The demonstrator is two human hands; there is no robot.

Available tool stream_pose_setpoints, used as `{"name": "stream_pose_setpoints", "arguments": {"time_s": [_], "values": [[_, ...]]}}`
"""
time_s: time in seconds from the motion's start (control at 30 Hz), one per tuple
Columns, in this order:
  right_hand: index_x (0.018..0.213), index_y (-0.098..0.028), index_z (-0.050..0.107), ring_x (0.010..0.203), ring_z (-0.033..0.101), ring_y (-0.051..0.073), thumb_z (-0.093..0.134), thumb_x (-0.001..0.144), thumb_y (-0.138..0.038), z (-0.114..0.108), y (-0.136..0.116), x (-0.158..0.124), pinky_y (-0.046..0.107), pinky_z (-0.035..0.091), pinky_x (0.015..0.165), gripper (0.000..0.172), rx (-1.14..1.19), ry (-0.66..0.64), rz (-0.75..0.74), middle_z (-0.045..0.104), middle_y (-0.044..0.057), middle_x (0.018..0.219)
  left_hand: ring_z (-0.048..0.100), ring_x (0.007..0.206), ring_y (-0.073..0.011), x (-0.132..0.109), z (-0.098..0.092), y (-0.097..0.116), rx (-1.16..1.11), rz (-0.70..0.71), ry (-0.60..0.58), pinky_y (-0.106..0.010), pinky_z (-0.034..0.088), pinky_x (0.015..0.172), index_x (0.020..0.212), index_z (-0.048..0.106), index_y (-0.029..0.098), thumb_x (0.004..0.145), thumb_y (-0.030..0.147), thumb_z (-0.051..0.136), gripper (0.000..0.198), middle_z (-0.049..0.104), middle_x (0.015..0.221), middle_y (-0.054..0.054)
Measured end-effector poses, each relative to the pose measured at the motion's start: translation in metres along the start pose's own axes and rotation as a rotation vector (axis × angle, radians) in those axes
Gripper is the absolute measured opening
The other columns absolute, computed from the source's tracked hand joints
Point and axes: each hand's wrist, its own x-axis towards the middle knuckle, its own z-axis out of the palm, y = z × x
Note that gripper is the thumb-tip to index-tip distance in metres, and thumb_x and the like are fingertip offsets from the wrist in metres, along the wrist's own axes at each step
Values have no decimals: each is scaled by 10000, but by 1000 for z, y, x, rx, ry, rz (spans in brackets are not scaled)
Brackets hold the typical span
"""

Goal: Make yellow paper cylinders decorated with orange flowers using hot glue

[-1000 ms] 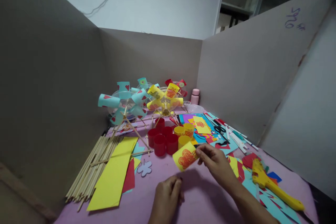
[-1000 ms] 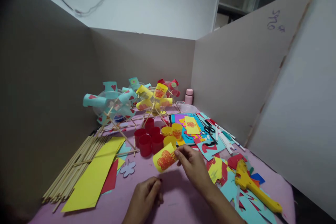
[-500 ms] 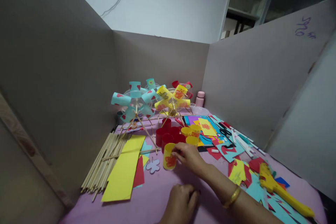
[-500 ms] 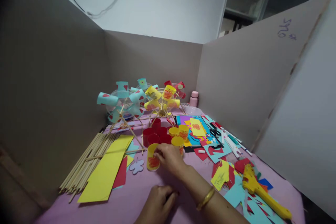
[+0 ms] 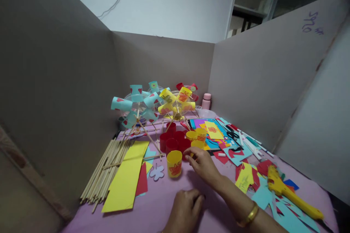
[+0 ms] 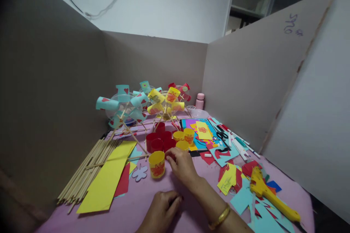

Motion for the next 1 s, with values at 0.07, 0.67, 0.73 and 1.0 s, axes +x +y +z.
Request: {"name": "stream_pose_setpoints", "arguments": {"time_s": [0.07,0.67,0.73,1.0], "values": [[819,-160,668,645,619,165,536,779,-60,2,4,-2,255,448,599,170,14,3,16,704,55,763,436,524,-119,0,0,-1,-21,-6,2,-237,266,506,564,528,178,851,210,406,313,511,527,22],[1089,-179,626,602,587,174,589,756,-119,12,2,-12,256,395,583,341,11,-51,1,669,26,697,533,742,-198,-2,-27,-3,-323,-64,744,-293,410,689,866,563,210,838,475,469,283,580,788,-26],[954,-176,677,596,574,179,625,729,-110,19,0,-9,265,367,574,240,-5,-71,-13,667,36,683,531,834,-209,0,-29,-5,-378,-96,846,-312,411,751,918,527,220,847,487,450,287,566,878,-35],[779,-173,653,590,552,133,580,837,-259,-13,-6,-31,227,395,556,127,147,3,-65,642,15,679,504,1034,-251,9,-44,-1,-722,-275,798,-342,413,817,1052,544,203,822,462,524,347,540,1140,-87]]}}
